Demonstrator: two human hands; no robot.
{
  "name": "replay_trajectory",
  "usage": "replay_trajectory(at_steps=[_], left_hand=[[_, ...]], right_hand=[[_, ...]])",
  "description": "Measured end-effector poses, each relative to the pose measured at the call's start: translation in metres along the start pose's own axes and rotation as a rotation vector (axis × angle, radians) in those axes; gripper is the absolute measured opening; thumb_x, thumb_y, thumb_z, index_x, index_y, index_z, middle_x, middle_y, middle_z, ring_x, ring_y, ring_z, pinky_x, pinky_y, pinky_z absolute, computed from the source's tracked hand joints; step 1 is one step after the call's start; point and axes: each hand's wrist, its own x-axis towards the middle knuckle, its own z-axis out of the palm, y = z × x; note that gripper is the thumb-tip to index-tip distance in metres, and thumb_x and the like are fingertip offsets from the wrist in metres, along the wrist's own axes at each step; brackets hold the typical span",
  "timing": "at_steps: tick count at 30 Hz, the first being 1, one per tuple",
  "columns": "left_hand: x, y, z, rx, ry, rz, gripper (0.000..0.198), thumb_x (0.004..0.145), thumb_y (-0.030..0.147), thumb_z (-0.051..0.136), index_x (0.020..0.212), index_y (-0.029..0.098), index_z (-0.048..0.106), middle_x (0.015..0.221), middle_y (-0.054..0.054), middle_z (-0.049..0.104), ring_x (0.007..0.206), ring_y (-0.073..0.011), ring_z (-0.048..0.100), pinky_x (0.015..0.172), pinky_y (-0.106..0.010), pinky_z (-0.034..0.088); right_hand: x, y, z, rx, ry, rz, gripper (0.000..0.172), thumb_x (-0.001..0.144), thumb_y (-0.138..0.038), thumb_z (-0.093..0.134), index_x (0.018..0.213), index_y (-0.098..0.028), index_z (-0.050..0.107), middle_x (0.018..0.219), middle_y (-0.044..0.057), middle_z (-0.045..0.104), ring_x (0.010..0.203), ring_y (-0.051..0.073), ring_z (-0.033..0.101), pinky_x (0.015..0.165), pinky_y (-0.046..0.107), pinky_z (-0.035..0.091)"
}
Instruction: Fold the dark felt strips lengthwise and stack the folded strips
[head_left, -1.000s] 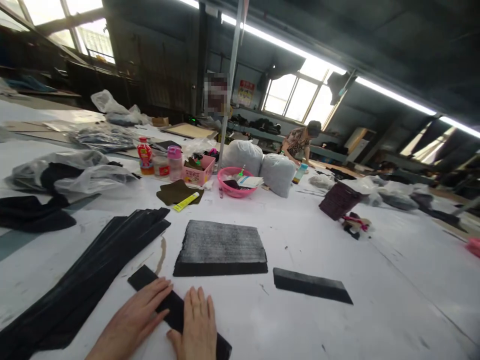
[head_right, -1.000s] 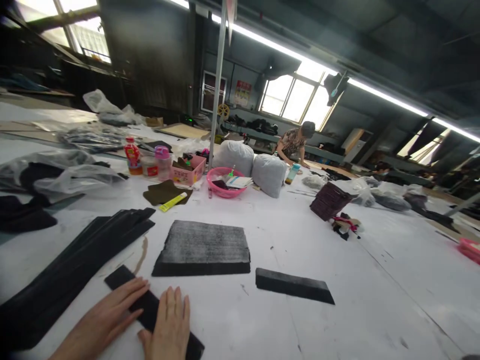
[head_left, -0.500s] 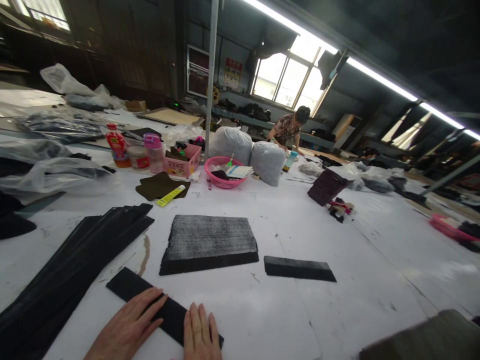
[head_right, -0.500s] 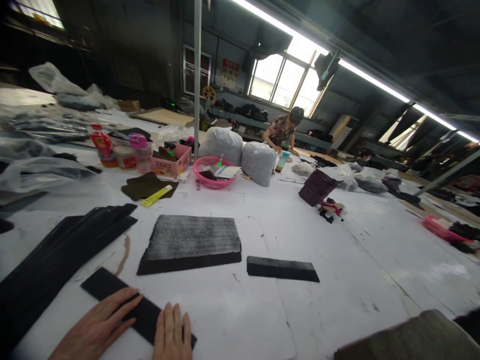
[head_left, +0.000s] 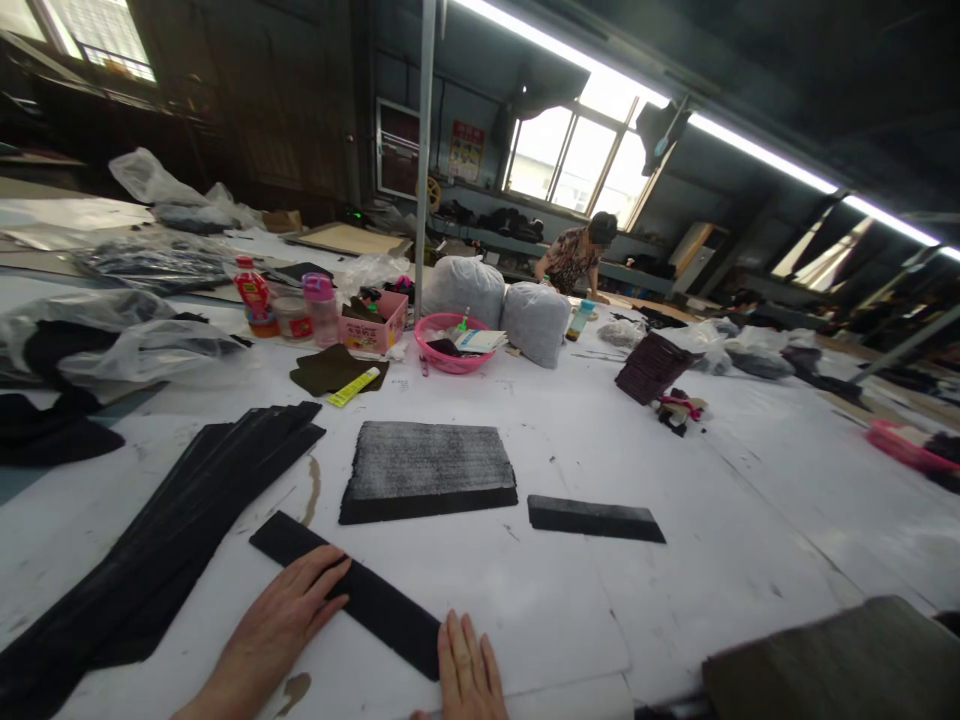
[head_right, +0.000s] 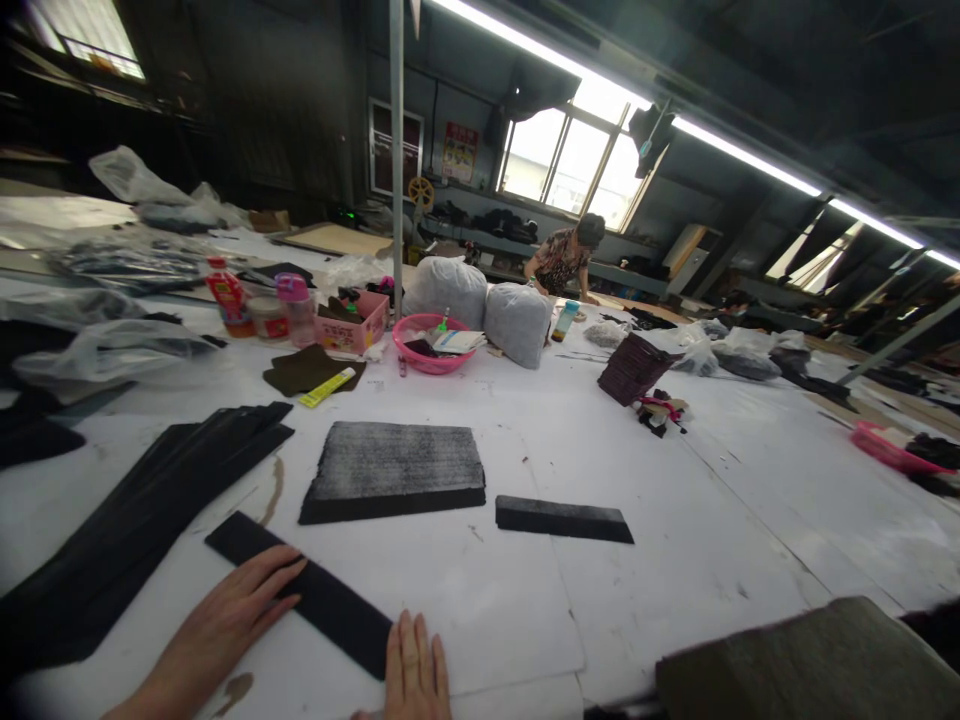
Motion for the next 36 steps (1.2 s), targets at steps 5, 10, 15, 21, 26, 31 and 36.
replay_trajectory(at_steps=[5, 10, 15, 21, 26, 31, 36], left_hand=[[0.009, 0.019, -0.025, -0.027, -0.096, -0.055, 0.026, 0.094, 0.035, 0.05, 0.106, 0.017, 0.064, 0.112, -0.009, 0.063, 0.106, -0.0234, 0.06, 0.094, -0.039, 0.051], [0.016, 0.026, -0.035, -0.06, -0.137, -0.063, 0.02, 0.092, 0.027, 0.053, 0.103, 0.015, 0.064, 0.108, -0.01, 0.062, 0.107, -0.0231, 0.057, 0.095, -0.04, 0.049], [0.013, 0.025, -0.035, -0.044, -0.107, -0.024, 0.015, 0.09, 0.024, 0.058, 0.1, 0.014, 0.063, 0.105, -0.009, 0.063, 0.105, -0.0223, 0.057, 0.094, -0.039, 0.05], [0.017, 0.028, -0.036, -0.089, -0.153, 0.047, 0.027, 0.088, 0.014, 0.057, 0.114, 0.016, 0.06, 0.109, -0.009, 0.062, 0.107, -0.0221, 0.056, 0.095, -0.04, 0.048], [0.021, 0.04, -0.037, -0.136, -0.256, 0.146, 0.04, 0.084, 0.001, 0.051, 0.121, 0.015, 0.057, 0.113, -0.01, 0.061, 0.111, -0.0225, 0.054, 0.095, -0.039, 0.048], [0.015, 0.04, -0.032, -0.163, -0.232, 0.093, 0.036, 0.086, 0.002, 0.048, 0.118, 0.015, 0.059, 0.114, -0.01, 0.061, 0.114, -0.0216, 0.053, 0.096, -0.038, 0.049], [0.017, 0.042, -0.032, -0.142, -0.241, 0.081, 0.036, 0.089, 0.005, 0.046, 0.121, 0.016, 0.058, 0.111, -0.01, 0.062, 0.11, -0.021, 0.056, 0.094, -0.038, 0.05]], right_hand=[[-0.006, 0.002, -0.038, 0.143, 0.027, 0.032, 0.039, 0.098, -0.031, 0.042, 0.133, -0.02, 0.054, 0.136, 0.005, 0.055, 0.127, 0.022, 0.049, 0.104, 0.04, 0.042], [0.018, -0.004, -0.057, 0.316, -0.005, 0.099, 0.033, 0.099, -0.028, 0.037, 0.118, -0.014, 0.061, 0.118, 0.01, 0.063, 0.112, 0.021, 0.056, 0.097, 0.039, 0.046], [0.051, -0.021, -0.057, 0.301, -0.044, 0.079, 0.024, 0.096, -0.021, 0.044, 0.112, -0.017, 0.061, 0.108, 0.009, 0.063, 0.101, 0.021, 0.055, 0.089, 0.036, 0.046], [0.083, -0.037, -0.039, 0.25, -0.122, 0.076, 0.024, 0.09, -0.019, 0.059, 0.114, -0.02, 0.062, 0.101, 0.006, 0.061, 0.094, 0.022, 0.052, 0.082, 0.034, 0.042], [0.091, -0.04, -0.03, 0.236, -0.14, 0.078, 0.025, 0.088, -0.021, 0.064, 0.112, -0.022, 0.063, 0.099, 0.005, 0.06, 0.092, 0.022, 0.05, 0.078, 0.033, 0.038], [0.089, -0.041, -0.03, 0.241, -0.109, 0.097, 0.014, 0.088, -0.021, 0.064, 0.102, -0.024, 0.066, 0.095, 0.004, 0.061, 0.09, 0.021, 0.05, 0.076, 0.032, 0.034], [0.086, -0.043, -0.03, 0.256, -0.084, 0.124, 0.003, 0.086, -0.021, 0.067, 0.085, -0.022, 0.065, 0.092, 0.003, 0.061, 0.088, 0.02, 0.049, 0.077, 0.031, 0.032]])
